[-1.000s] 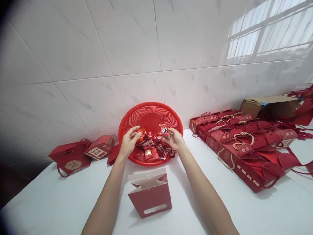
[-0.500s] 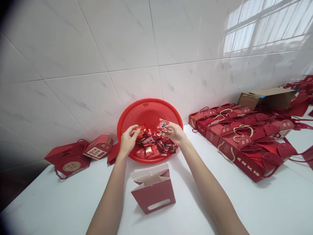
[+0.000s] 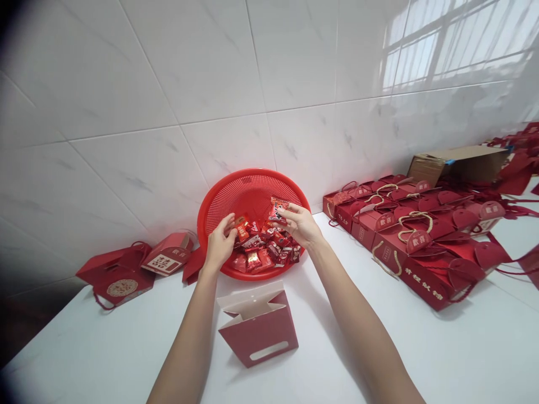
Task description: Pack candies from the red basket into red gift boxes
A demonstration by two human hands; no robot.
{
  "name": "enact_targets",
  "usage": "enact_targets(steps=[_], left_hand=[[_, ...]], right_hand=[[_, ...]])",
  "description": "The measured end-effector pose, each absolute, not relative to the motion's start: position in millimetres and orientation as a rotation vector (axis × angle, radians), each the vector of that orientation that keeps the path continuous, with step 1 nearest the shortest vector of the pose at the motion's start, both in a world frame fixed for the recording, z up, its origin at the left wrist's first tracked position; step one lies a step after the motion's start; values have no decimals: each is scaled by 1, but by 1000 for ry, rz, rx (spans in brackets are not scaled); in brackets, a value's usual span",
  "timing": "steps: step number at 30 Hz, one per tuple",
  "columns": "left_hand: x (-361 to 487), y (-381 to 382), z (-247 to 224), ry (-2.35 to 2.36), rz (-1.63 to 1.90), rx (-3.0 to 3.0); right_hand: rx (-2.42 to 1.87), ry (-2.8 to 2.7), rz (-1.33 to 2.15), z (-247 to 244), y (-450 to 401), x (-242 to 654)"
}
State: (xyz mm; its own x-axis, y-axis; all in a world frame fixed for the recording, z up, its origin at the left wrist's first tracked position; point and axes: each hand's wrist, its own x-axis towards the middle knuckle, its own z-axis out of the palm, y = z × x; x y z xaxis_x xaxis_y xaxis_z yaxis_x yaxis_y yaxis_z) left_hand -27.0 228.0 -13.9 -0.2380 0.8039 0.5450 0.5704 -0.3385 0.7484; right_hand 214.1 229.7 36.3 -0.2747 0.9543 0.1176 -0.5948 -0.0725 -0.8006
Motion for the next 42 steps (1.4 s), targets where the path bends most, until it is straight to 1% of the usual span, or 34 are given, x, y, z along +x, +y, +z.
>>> enact_targets(steps=[5,9,12,18,21,25,29,32,36,42], left_hand=[[-28,219,-1,1594,1676,1803],[-17,209,8,1451,1522,1809],[2,203,7,1330,1332,1925],[47,200,-17,1186,850,2270],[60,205,-34,1200,737,2388],[70,213,-50,1300,685,2465],[74,215,-54,1308,758,2486],[71,215,-52,1249,964,2385],[61,218,-42,1282,1276,2031],[40,219,-18,1131,1543,1438]], right_hand=[[-544,-1097,1487,40,222,215],[-558,-1223,1286,43,219,220],[-549,-1258,1226,49,217,229],[-619,-1246,1163,61,212,249],[-669,-1257,1146,64,210,252],[-705,-1286,1156,64,210,250],[-728,-1302,1144,61,212,247],[-741,-1308,1133,59,215,247],[-744,-1339,1143,56,219,250],[-764,-1405,1229,50,224,250]])
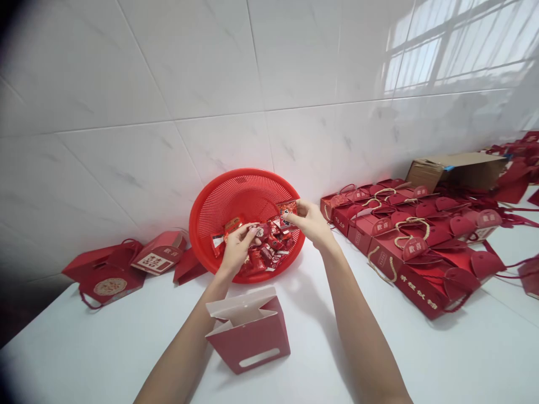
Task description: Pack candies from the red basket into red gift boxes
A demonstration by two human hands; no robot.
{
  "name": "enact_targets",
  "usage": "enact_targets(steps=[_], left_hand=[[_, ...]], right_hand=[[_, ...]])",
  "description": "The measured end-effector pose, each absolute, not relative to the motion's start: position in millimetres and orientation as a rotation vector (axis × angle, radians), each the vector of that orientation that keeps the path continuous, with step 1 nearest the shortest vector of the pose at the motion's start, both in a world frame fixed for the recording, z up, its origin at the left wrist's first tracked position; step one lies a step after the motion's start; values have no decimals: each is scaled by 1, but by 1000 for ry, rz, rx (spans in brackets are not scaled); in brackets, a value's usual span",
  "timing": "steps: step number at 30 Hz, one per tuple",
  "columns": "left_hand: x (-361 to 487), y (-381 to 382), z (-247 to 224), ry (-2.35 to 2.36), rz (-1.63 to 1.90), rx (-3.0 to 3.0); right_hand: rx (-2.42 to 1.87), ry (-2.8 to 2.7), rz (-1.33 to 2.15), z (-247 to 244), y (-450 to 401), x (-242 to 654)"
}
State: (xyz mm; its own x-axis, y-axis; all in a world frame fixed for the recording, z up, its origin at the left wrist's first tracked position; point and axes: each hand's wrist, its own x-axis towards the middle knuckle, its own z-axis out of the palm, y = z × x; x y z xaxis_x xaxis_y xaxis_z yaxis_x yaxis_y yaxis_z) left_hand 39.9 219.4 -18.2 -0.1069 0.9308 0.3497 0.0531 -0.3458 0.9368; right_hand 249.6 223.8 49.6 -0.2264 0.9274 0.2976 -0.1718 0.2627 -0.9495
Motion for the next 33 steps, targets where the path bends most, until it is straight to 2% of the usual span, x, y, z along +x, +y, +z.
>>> enact_targets(steps=[4,9,19,28,33], left_hand=[[33,215,-3,1021,1712,1216],[34,209,4,897,1793,1259],[43,197,13,997,1509,1397],[43,195,14,995,1549,1369],[35,196,21,1023,1524,1390]], right_hand=[[-832,-1510,1267,43,225,242],[-908,-1512,1274,35,226,228],[-742,-1481,1350,40,215,213],[-644,-1628,1454,43,212,220],[-638,-1531,1376,43,212,219]])
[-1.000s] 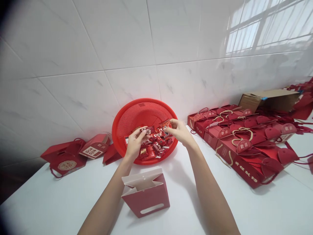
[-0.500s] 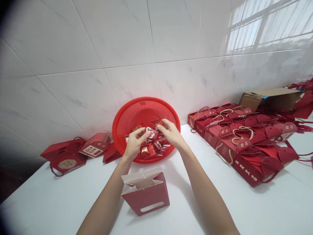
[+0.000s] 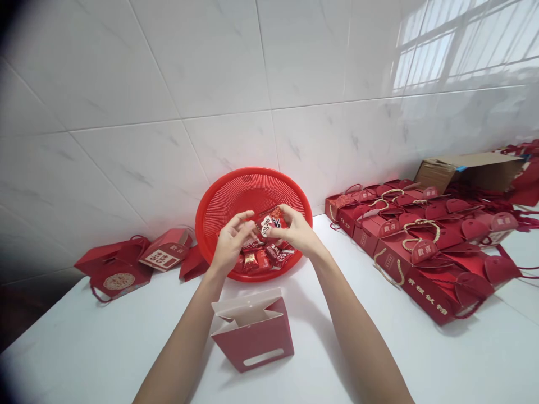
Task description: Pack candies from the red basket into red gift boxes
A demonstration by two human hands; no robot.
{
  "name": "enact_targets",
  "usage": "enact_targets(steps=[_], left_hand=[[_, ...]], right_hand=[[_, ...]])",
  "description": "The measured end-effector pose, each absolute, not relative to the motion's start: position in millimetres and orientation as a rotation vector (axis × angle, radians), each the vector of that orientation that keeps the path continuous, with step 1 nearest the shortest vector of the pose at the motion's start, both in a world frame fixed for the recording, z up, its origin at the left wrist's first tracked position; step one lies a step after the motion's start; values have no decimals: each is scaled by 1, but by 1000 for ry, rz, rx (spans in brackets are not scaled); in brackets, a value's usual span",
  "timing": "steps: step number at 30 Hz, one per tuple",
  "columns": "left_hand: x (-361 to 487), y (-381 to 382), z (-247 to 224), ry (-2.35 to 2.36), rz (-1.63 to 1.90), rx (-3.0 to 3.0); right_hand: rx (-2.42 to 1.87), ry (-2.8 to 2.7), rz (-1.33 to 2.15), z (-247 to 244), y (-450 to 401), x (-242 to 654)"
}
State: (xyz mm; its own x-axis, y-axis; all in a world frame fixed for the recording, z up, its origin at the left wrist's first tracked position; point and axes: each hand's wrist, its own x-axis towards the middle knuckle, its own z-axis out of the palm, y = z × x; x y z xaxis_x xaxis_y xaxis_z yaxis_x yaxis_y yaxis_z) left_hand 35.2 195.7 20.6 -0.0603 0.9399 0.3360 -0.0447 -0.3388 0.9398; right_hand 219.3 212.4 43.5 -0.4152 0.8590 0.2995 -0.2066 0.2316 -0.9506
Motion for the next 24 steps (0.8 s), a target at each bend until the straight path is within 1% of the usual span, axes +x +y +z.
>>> enact_targets(steps=[2,4,6,10,13,16,20,24], left_hand=[[26,196,24,1117,1509,1452],[14,195,27,1251,1422,1573],[1,193,29,1405,1211,1740],[-16,188,27,1655,641,1926],[-16,187,22,1746,396,1936],[-8,188,17,1824,275,2005],[3,189,14,1992,221,2015],[6,189,15,2004,140,2013]], right_hand=[[-657,-1452,1338,45,213,221],[-691,-1377,1315,46,214,224],[-710,-1326,1289,48,216,228],[-711,-1300,1253,49,217,231],[-727,-1305,1241,48,217,231],[-745,-1312,1239,48,217,231],[-729,-1356,1187,47,217,230],[-694,-1366,1140,48,218,231]])
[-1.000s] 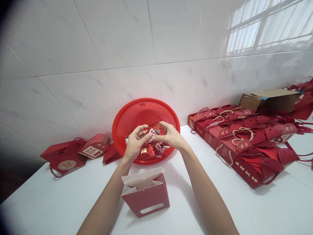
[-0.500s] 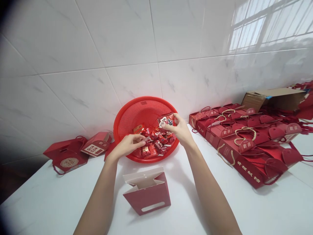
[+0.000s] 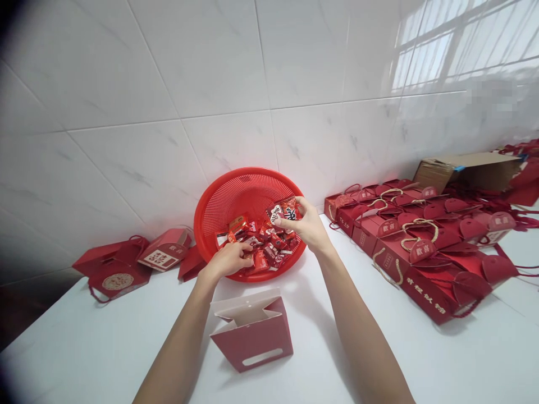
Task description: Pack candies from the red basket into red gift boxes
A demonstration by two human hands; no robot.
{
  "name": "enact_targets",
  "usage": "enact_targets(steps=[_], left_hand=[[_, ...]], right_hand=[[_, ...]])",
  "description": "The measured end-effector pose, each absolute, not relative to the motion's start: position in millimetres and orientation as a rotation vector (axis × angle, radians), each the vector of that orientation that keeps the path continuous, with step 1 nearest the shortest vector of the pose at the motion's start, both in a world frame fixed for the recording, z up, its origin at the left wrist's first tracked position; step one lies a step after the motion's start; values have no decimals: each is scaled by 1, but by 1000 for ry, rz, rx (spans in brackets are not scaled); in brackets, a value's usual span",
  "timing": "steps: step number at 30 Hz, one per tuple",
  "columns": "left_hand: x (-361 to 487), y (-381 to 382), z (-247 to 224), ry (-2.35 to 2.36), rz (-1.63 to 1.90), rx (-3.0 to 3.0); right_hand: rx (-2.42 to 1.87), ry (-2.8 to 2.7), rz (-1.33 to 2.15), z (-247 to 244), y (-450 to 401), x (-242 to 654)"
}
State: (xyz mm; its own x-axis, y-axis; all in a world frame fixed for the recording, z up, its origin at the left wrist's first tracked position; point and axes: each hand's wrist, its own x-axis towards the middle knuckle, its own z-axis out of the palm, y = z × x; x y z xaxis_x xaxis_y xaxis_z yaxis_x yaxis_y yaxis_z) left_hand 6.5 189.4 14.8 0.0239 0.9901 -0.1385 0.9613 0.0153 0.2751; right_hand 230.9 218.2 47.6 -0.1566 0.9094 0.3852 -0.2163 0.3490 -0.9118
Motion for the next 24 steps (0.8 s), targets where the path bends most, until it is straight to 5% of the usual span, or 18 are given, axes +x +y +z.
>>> enact_targets(steps=[24], left_hand=[[1,200,1,1870,439,1921]], right_hand=[[-763,-1200,1139,48,222,234]])
